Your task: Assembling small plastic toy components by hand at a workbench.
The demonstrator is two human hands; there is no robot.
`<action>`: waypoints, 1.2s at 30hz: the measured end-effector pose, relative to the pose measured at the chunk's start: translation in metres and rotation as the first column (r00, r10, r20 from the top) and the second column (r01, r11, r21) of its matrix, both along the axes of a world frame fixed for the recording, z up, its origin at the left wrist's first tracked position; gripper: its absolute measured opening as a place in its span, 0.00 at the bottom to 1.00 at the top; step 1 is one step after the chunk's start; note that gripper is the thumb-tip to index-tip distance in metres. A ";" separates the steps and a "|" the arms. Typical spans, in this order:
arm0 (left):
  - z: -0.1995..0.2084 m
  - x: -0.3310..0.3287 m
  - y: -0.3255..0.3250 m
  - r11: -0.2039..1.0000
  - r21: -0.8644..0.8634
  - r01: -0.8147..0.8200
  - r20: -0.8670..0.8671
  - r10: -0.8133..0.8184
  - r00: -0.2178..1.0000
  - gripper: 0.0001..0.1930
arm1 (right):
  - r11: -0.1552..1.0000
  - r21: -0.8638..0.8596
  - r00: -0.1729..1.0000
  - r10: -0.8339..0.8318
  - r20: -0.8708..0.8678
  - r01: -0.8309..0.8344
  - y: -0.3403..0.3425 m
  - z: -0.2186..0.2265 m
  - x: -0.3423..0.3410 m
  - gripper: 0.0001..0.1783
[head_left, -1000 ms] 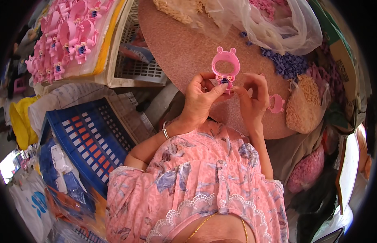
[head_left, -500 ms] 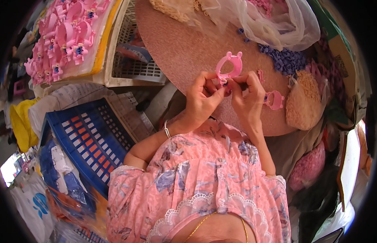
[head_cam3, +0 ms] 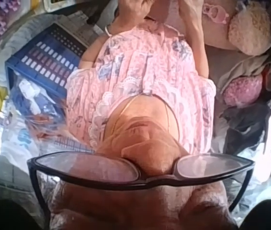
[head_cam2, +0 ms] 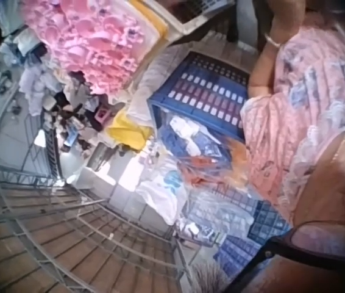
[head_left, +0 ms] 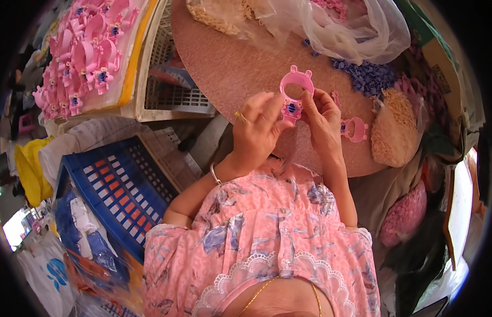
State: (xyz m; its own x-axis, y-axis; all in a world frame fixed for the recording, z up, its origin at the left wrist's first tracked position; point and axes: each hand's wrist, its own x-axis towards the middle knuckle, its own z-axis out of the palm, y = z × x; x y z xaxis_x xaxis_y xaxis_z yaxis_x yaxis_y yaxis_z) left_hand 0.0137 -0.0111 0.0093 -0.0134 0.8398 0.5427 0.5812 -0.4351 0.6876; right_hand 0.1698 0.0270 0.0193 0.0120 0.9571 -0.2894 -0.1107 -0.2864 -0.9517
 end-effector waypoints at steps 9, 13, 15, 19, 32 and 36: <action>-0.015 -0.006 -0.005 0.985 0.094 0.143 -0.411 -0.093 0.907 0.19 | 0.999 -0.043 1.000 0.006 0.012 -0.005 -0.017 0.000 -0.017 0.12; -0.017 -0.006 -0.003 0.999 -0.031 0.014 -0.321 -0.023 0.947 0.19 | 0.997 0.077 0.998 0.026 0.054 -0.031 -0.016 0.002 -0.020 0.13; -0.015 -0.005 0.001 1.000 -0.020 -0.009 -0.251 0.003 0.968 0.19 | 0.979 0.137 0.985 0.138 0.105 -0.151 -0.013 0.005 -0.015 0.14; 0.000 -0.005 0.008 0.995 -0.088 -0.051 -0.038 0.048 0.998 0.15 | 0.850 0.431 0.443 -0.276 0.853 -0.302 0.008 0.012 0.039 0.15; -0.011 -0.038 0.042 0.632 -0.243 0.736 0.925 0.380 -0.021 0.07 | 0.898 0.300 0.633 -0.031 0.774 -0.323 0.031 0.000 0.095 0.08; -0.012 -0.035 0.043 0.640 -0.257 0.724 0.904 0.425 -0.055 0.07 | 0.930 0.363 0.996 -0.076 0.056 0.051 0.037 -0.005 0.094 0.03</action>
State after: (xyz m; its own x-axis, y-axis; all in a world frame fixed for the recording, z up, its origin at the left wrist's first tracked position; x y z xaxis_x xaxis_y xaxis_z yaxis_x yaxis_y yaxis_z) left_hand -0.0210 0.0321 -0.0025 0.2358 0.8793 -0.4139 -0.8198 0.4087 0.4012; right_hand 0.2639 0.0638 0.0148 0.0834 0.9934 0.0790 -0.0488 0.0833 -0.9953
